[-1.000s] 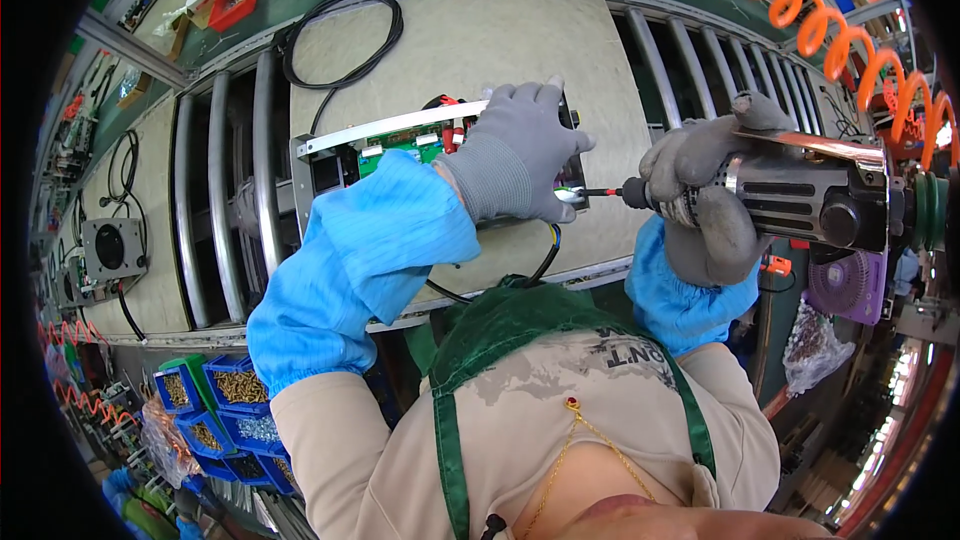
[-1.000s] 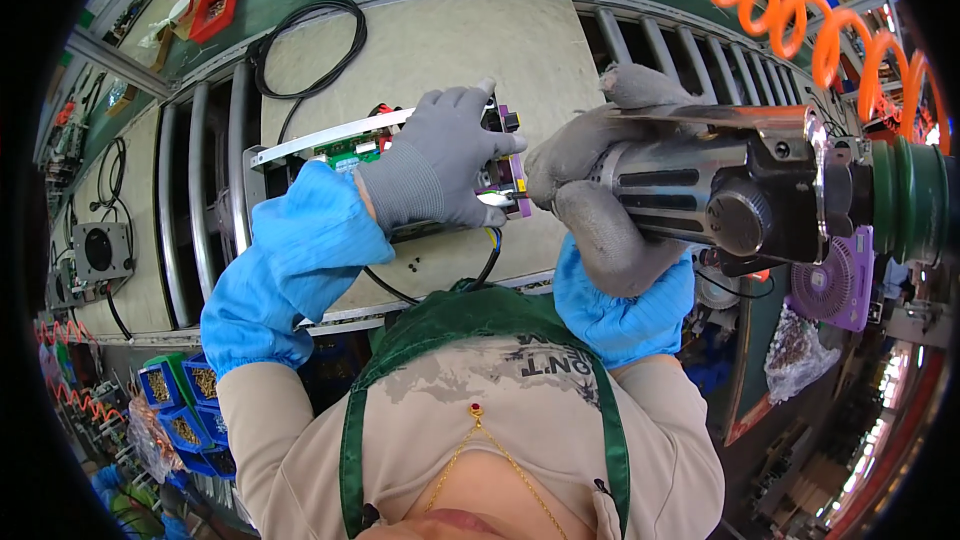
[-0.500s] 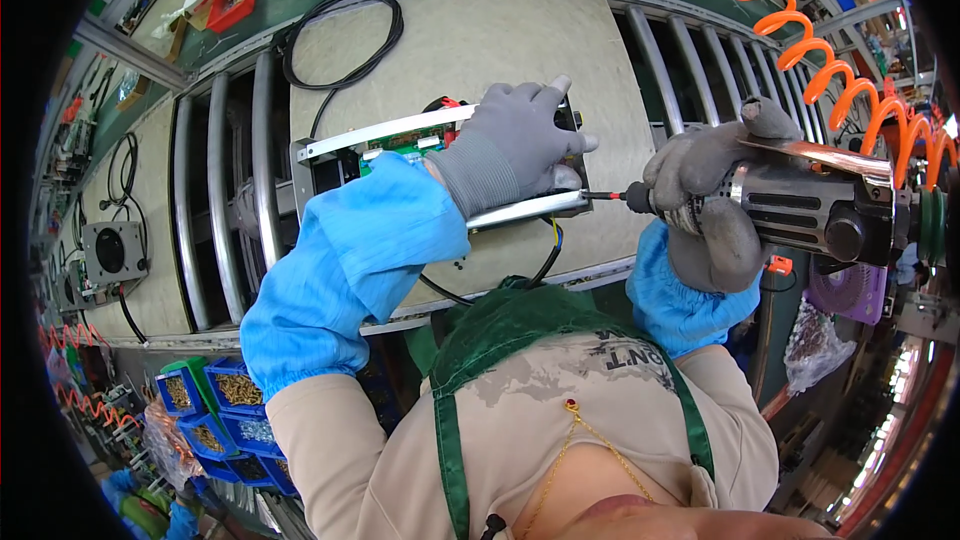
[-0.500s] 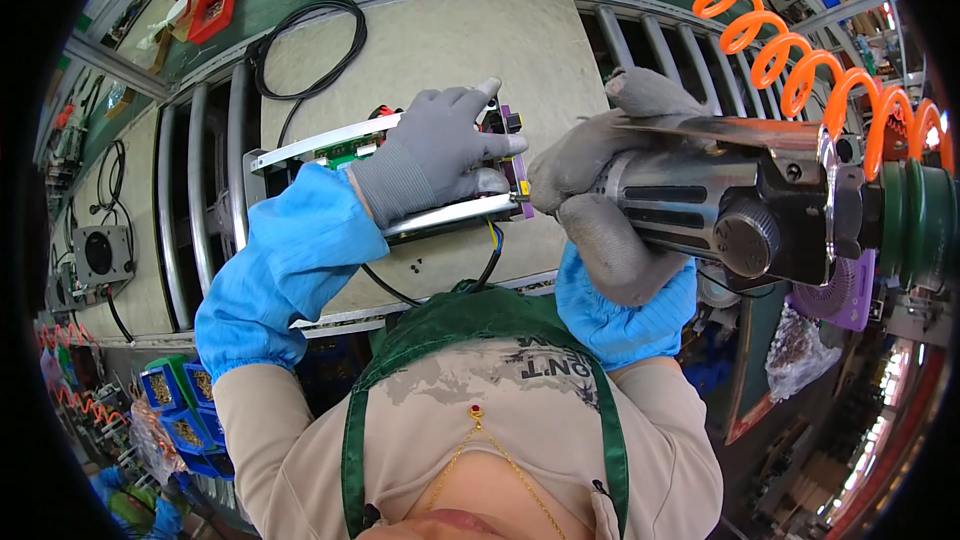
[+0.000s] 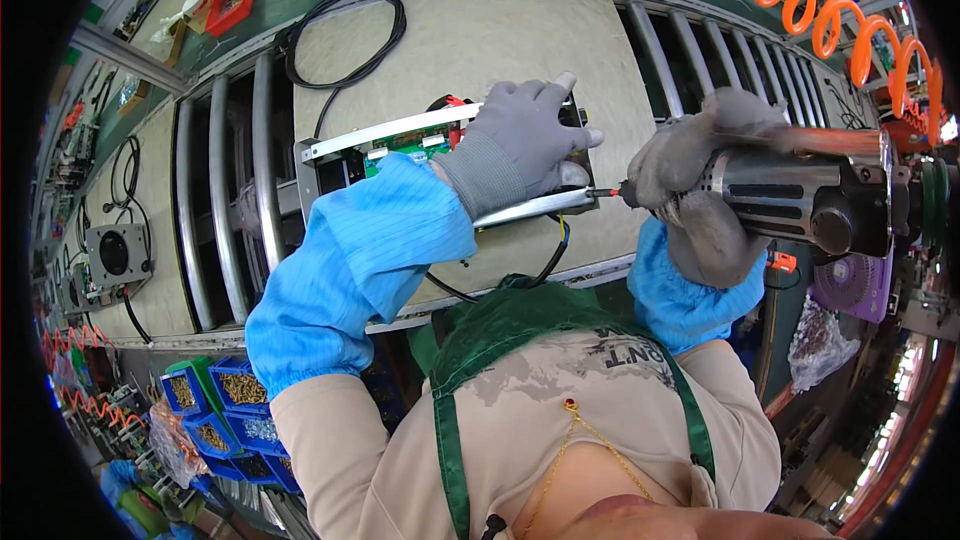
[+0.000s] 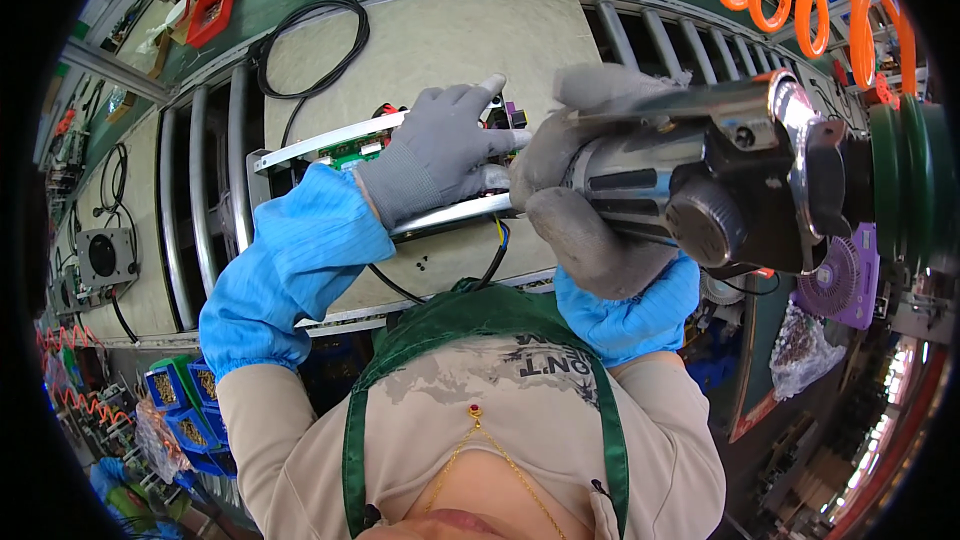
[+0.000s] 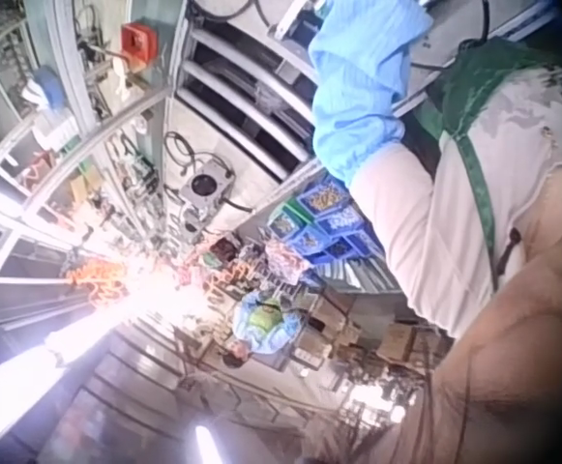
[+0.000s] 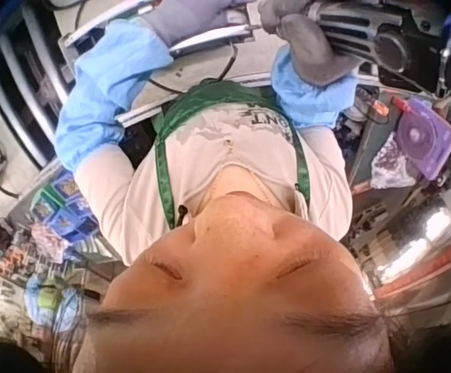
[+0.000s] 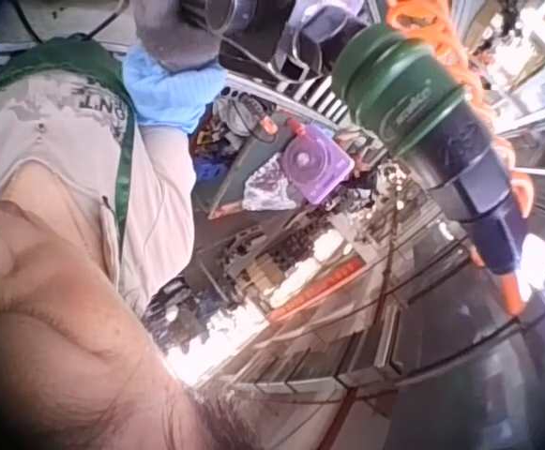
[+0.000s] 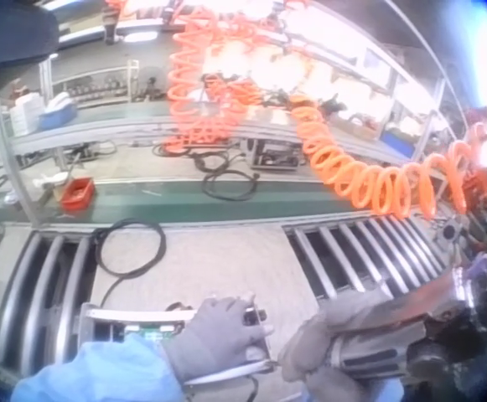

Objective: Assembling components and securing the casing of an electronic inverter or power supply unit using an electric screwdriver.

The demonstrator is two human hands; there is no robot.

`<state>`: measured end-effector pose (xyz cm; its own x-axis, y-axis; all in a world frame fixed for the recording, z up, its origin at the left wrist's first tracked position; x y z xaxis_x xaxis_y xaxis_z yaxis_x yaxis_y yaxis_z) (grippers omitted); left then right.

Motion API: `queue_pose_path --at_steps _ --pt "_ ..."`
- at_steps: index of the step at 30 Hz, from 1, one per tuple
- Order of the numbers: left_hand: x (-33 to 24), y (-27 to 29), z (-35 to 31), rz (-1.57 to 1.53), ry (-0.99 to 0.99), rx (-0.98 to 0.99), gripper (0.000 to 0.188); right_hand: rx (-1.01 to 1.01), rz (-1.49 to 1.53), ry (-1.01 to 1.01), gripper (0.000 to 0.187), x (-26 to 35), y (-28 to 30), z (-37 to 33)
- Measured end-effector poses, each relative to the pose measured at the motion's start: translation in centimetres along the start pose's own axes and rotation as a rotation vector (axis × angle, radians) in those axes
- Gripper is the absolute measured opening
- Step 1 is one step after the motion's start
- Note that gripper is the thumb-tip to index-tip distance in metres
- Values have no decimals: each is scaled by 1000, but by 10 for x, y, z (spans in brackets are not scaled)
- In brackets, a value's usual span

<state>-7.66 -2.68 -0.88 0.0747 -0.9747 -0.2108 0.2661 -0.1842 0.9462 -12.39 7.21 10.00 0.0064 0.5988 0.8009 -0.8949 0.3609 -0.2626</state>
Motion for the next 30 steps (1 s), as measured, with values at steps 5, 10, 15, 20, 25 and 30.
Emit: queue_pose_path --at_steps 5,10,15,20,25,30 --pt "0 -1 -1 9 25 14 48 4 -11 -76 58 -1 3 1" --pt "-2 7 -7 13 12 -1 46 -12 108 -145 66 -8 -4 2" --pt "-3 94 -56 -454 151 -364 46 8 -112 3 68 -6 2 12" --pt "6 47 -201 -1436 443 -87 31 172 -116 -3 67 -7 1 15" --pt "-23 -81 -211 -455 901 -153 20 233 -35 -13 65 -7 -4 19" --pt "-6 -168 -202 -104 1171 221 16 289 51 -52 65 -15 -4 20"
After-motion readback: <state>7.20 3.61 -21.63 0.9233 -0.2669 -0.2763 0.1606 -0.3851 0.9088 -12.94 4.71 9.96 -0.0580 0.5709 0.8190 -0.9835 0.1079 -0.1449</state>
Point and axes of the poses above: each hand's wrist, its own z-axis towards the middle knuckle, its own y-axis out of the back of the hand, x = y × z, the point moved 7 cm from there along z, towards the middle knuckle, and after that the axes turned 1 degree about y, right-handed, at the moved point
